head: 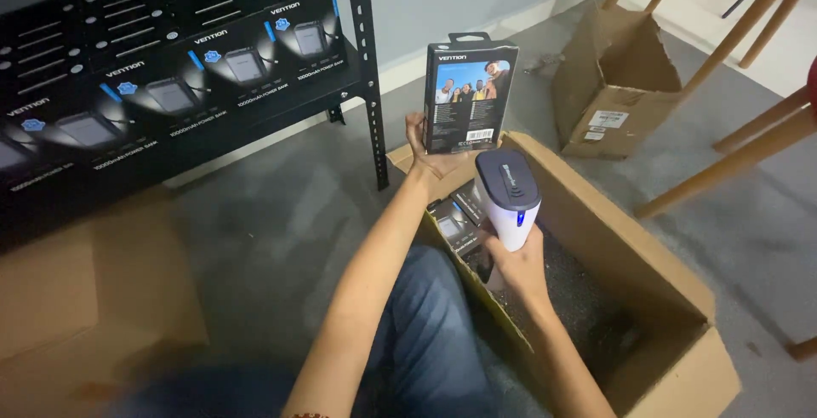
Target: The person scans several product boxes using a handheld scanner and places them onto a metal shelf.
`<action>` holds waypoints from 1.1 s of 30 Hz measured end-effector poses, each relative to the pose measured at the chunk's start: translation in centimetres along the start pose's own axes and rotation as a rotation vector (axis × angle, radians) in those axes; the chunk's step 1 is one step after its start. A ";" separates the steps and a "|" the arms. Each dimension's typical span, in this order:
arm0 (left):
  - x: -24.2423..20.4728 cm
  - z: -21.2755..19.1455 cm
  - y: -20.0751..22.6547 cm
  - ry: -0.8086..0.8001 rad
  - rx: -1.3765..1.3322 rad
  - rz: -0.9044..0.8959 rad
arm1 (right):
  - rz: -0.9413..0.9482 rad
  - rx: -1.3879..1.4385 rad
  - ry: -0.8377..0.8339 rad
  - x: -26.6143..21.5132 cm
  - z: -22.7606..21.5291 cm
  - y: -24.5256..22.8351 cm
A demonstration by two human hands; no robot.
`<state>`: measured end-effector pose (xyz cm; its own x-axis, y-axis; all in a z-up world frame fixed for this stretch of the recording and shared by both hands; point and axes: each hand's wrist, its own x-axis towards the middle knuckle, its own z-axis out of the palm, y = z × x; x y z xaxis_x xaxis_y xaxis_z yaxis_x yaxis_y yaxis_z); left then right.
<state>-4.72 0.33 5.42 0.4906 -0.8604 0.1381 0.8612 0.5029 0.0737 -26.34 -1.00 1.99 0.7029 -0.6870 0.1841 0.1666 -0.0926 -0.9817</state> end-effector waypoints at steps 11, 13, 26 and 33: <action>-1.3 -4.4 0.3 0.098 0.106 0.080 | -0.048 -0.492 0.100 4.2 -2.4 11.0; -3.0 -3.4 -0.8 0.217 0.125 0.166 | 0.042 -0.561 0.067 4.4 -3.0 14.8; -7.4 -11.1 -1.8 0.127 1.129 0.640 | 0.402 -0.787 -0.096 3.6 -5.5 28.2; -11.1 -9.8 -0.2 0.097 1.396 1.026 | -0.314 -0.784 0.104 4.6 -1.1 20.3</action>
<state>-9.06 8.95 -5.79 0.7703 -0.1467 0.6206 -0.5087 0.4454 0.7367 -20.46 -6.82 -17.15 0.6305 -0.6050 0.4862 -0.2108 -0.7364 -0.6429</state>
